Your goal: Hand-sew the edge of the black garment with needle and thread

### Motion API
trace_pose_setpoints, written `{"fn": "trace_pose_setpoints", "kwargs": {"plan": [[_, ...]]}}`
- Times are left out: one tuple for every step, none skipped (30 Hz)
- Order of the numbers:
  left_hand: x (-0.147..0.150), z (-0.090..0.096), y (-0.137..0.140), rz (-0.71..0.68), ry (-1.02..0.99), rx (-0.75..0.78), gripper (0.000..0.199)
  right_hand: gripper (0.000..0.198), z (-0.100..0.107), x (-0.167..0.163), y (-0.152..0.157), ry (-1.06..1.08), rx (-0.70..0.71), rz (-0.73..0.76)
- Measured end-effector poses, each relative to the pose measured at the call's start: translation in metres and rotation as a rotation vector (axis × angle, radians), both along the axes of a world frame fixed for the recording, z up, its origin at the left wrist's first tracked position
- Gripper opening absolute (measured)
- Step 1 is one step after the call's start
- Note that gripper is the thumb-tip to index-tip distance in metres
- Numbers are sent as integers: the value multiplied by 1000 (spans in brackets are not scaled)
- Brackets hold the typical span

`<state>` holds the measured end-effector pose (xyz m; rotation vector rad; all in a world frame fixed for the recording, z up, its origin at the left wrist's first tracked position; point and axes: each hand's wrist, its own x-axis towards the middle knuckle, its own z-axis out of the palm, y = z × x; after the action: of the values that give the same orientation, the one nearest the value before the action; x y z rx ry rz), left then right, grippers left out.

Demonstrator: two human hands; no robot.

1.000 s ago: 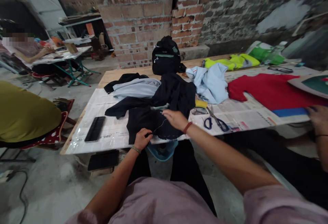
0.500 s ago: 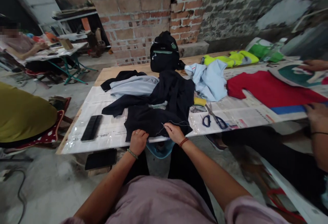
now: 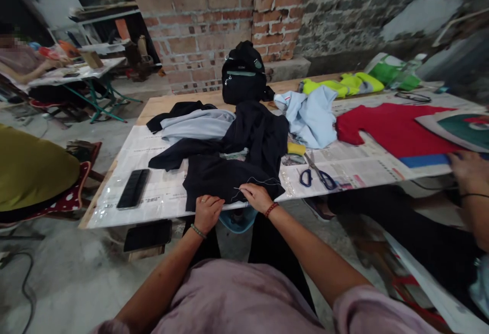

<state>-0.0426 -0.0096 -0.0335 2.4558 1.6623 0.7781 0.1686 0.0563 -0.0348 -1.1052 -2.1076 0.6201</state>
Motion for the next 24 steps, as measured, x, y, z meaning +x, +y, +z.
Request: {"fn": "trace_pose_setpoints", "kwargs": {"plan": [[0, -1, 0, -10, -3, 7, 21, 21, 2, 0, 0, -6, -5, 9], [-1, -2, -1, -24, -4, 13, 20, 20, 5, 0, 0, -10, -5, 20], [-2, -3, -1, -39, -8, 17, 20, 20, 8, 0, 0, -13, -1, 35], [-2, -4, -1, -51, -16, 18, 20, 21, 11, 0, 0, -20, 8, 55], [-2, -5, -1, -58, -24, 17, 20, 21, 14, -1, -1, -32, 21, 83], [-2, -6, -2, -61, -26, 17, 20, 22, 17, -2, -2, -52, 34, 116], [-2, -6, -2, -60, -20, 20, 19, 23, 20, -3, -2, -79, 46, 151], [-2, -6, -1, -54, -7, 28, 19, 23, 23, -5, -3, -110, 55, 190], [-2, -7, -1, -46, 9, 41, 18, 24, 26, -7, -4, -144, 60, 227], [-1, -7, -1, -38, 25, 58, 19, 24, 28, -10, -5, -179, 62, 259], [-1, -7, -1, -29, 38, 77, 19, 23, 29, -13, -5, -211, 60, 284], [0, -7, -1, -23, 47, 94, 19, 22, 29, -15, -5, -242, 53, 302], [0, -7, -1, -19, 54, 107, 19, 21, 29, -17, -5, -272, 46, 312], [1, -7, -1, -16, 60, 115, 19, 20, 28, -18, -5, -302, 39, 317], [2, -7, -1, -12, 67, 119, 18, 20, 26, -18, -5, -329, 32, 317], [2, -7, -2, -8, 72, 121, 17, 20, 25, -18, -5, -352, 26, 316], [2, -6, -2, -4, 78, 121, 16, 20, 23, -18, -4, -371, 20, 316], [3, -6, -2, 0, 83, 119, 16, 20, 22, -17, -4, -388, 17, 318], [3, -6, -2, 1, 87, 119, 16, 20, 21, -16, -5, -402, 14, 321], [3, -6, -2, 1, 91, 119, 16, 20, 20, -16, -5, -414, 11, 326], [3, -6, -2, -1, 94, 122, 16, 20, 20, -15, -5, -426, 8, 332], [3, -6, -2, -3, 97, 127, 16, 20, 21, -15, -5, -436, 6, 336], [3, -6, -2, -4, 99, 132, 16, 20, 21, -15, -5, -446, 4, 337], [3, -6, -2, -4, 101, 138, 15, 21, 22, -15, -5, -454, 2, 336]]}}
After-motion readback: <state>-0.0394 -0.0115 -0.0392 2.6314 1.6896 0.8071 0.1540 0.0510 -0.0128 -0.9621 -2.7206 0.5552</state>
